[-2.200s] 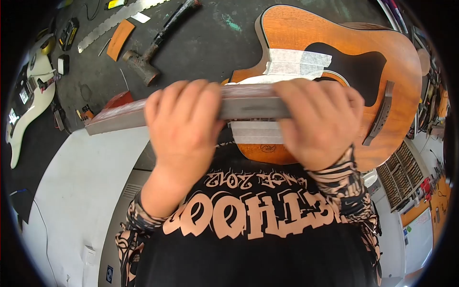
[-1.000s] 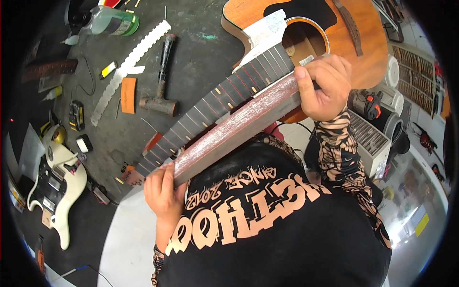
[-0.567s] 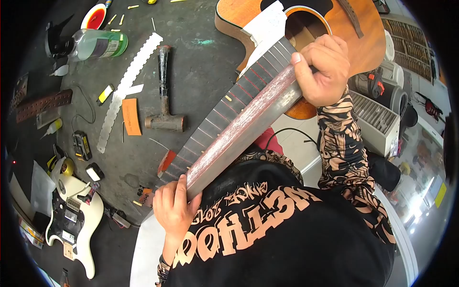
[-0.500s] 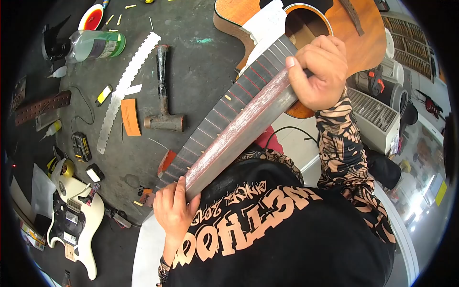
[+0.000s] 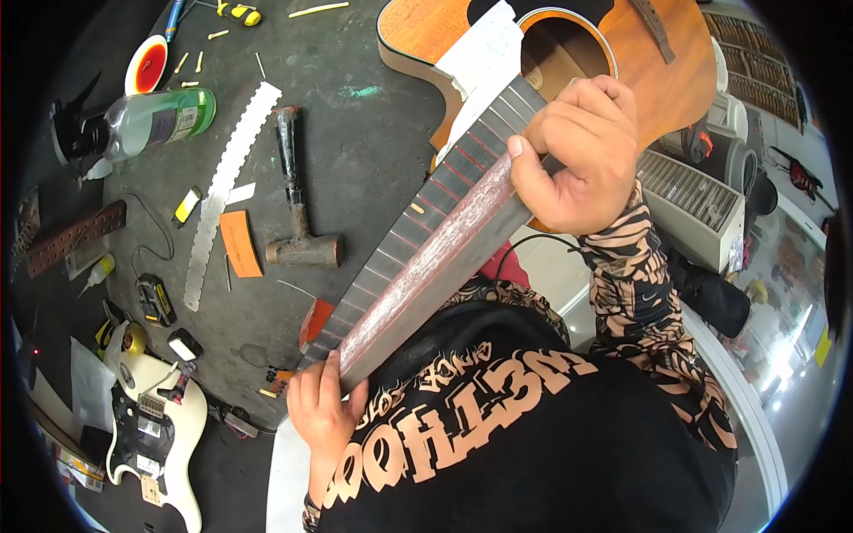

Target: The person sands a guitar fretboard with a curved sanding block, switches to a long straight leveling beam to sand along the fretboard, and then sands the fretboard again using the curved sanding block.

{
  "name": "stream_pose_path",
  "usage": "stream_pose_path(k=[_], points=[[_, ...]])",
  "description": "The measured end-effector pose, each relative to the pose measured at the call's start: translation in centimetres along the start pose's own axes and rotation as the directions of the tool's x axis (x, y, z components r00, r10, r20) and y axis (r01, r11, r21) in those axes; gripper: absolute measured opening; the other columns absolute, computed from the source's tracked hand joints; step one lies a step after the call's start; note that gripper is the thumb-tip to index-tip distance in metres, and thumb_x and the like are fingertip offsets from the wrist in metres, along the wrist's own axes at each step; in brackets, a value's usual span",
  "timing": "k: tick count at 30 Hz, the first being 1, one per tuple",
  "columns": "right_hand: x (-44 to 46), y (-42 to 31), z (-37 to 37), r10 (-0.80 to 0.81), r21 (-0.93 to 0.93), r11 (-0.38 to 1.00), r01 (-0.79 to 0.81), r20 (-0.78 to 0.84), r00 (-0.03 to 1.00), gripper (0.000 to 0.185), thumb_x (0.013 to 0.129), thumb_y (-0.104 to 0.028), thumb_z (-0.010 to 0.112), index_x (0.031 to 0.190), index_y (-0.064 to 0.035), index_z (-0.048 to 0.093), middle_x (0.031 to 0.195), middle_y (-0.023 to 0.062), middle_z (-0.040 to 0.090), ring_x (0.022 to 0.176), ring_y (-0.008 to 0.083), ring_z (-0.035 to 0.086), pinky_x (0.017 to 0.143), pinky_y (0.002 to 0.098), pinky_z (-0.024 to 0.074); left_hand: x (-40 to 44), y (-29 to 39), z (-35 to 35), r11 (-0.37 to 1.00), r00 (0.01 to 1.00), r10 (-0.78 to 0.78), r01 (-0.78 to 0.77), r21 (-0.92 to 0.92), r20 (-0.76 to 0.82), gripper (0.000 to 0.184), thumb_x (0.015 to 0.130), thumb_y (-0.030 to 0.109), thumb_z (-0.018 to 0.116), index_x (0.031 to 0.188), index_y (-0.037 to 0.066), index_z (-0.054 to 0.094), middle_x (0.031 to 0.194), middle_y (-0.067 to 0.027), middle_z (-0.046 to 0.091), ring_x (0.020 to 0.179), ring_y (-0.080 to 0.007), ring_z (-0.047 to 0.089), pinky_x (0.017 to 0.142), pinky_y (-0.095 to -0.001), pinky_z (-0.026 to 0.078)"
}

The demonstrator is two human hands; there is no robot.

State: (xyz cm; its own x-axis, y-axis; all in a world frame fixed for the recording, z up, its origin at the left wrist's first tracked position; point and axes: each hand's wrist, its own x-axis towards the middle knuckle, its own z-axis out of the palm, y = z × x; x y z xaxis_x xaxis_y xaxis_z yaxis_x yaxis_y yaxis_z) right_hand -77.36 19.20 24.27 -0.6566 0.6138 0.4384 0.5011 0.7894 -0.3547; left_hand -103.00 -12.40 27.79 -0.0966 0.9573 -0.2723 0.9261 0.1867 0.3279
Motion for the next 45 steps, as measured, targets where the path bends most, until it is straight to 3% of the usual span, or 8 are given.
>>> stream_pose_path(k=[6, 10, 16, 20, 22, 29, 33, 45], points=[[0.4, 3.8, -1.1, 0.018, -0.065, 0.998, -0.017, 0.022, 1.000, 0.016, 0.069, -0.012, 0.075, 0.062, -0.0118, 0.061, 0.062, -0.0013, 0.058, 0.064, 0.0206, 0.057, 0.077, 0.0365, 0.0429, 3.4, 1.7, -0.8, 0.996, 0.997, 0.070, -0.069, -0.047, 0.022, 0.051, 0.078, 0.027, 0.082, 0.119, 0.001, 0.069, 0.100, -0.0117, 0.067, 0.088, -0.0301, 0.062, 0.079, -0.0418, 0.049], [0.5, -0.7, 0.2, 0.049, -0.007, 0.999, -0.048, 0.038, 0.998, 0.016, 0.069, -0.015, 0.076, 0.062, -0.0130, 0.061, 0.063, -0.0013, 0.058, 0.066, 0.0205, 0.058, 0.078, 0.0366, 0.0431, 1.5, 0.0, -1.1, 0.998, 0.998, 0.042, -0.039, -0.047, 0.055, 0.051, 0.078, 0.028, 0.082, 0.119, 0.001, 0.069, 0.100, -0.0108, 0.067, 0.089, -0.0298, 0.063, 0.079, -0.0427, 0.048], [1.1, 3.3, -1.2, 0.041, -0.029, 0.999, -0.040, 0.044, 0.998, 0.014, 0.074, -0.008, 0.073, 0.067, -0.0083, 0.061, 0.066, 0.0012, 0.059, 0.068, 0.0222, 0.058, 0.081, 0.0384, 0.0425, 2.7, 0.6, -1.5, 0.996, 0.996, 0.082, -0.083, -0.040, -0.029, 0.055, 0.069, 0.018, 0.090, 0.117, 0.001, 0.070, 0.096, -0.0137, 0.066, 0.085, -0.0324, 0.063, 0.078, -0.0419, 0.051], [2.2, 0.8, -0.6, 0.034, -0.043, 0.999, -0.028, 0.148, 0.988, 0.012, 0.074, -0.009, 0.073, 0.068, -0.0094, 0.062, 0.066, 0.0014, 0.059, 0.070, 0.0218, 0.058, 0.084, 0.0382, 0.0421, 1.8, -0.4, -2.4, 0.995, 0.998, 0.056, -0.054, -0.082, 0.026, 0.067, 0.070, 0.026, 0.091, 0.126, 0.000, 0.064, 0.103, -0.0161, 0.065, 0.094, -0.0352, 0.061, 0.084, -0.0447, 0.049], [2.3, 0.7, -0.3, 0.024, 0.041, 0.999, -0.031, 0.149, 0.989, 0.011, 0.073, -0.009, 0.072, 0.068, -0.0099, 0.062, 0.066, 0.0010, 0.058, 0.071, 0.0214, 0.058, 0.085, 0.0375, 0.0411, 0.2, -1.9, -2.7, 0.993, 0.997, 0.040, -0.033, -0.111, 0.061, 0.074, 0.075, 0.040, 0.088, 0.131, -0.001, 0.061, 0.108, -0.0169, 0.064, 0.098, -0.0356, 0.061, 0.087, -0.0454, 0.049], [3.1, -0.1, 0.2, 0.041, -0.029, 0.999, -0.037, 0.148, 0.988, 0.012, 0.072, -0.008, 0.072, 0.067, -0.0097, 0.062, 0.065, -0.0008, 0.057, 0.068, 0.0203, 0.056, 0.081, 0.0373, 0.0412, -1.9, -4.6, -2.2, 0.854, 0.916, -0.401, 0.376, -0.359, 0.005, 0.076, 0.091, 0.061, 0.069, 0.131, -0.004, 0.061, 0.111, -0.0181, 0.065, 0.100, -0.0296, 0.064, 0.088, -0.0409, 0.050], [3.0, 1.5, -0.4, 0.068, -0.019, 0.998, -0.066, 0.136, 0.988, 0.014, 0.070, -0.007, 0.073, 0.065, -0.0105, 0.060, 0.063, -0.0005, 0.058, 0.068, 0.0204, 0.056, 0.082, 0.0368, 0.0414, -3.1, -4.6, -1.6, 0.821, 0.920, -0.391, 0.365, -0.438, 0.033, 0.084, 0.095, 0.071, 0.054, 0.133, -0.004, 0.060, 0.112, -0.0168, 0.065, 0.102, -0.0283, 0.063, 0.087, -0.0379, 0.049], [4.0, -0.8, 0.6, 0.047, -0.094, 0.995, -0.035, 0.126, 0.991, 0.016, 0.073, -0.010, 0.074, 0.066, -0.0113, 0.059, 0.066, -0.0005, 0.056, 0.071, 0.0214, 0.057, 0.090, 0.0385, 0.0414, -4.9, -3.5, -0.1, 0.628, 0.848, -0.522, 0.456, -0.630, 0.092, 0.075, 0.101, 0.060, 0.055, 0.140, -0.004, 0.052, 0.128, -0.0137, 0.055, 0.108, -0.0196, 0.059, 0.089, -0.0329, 0.049]])
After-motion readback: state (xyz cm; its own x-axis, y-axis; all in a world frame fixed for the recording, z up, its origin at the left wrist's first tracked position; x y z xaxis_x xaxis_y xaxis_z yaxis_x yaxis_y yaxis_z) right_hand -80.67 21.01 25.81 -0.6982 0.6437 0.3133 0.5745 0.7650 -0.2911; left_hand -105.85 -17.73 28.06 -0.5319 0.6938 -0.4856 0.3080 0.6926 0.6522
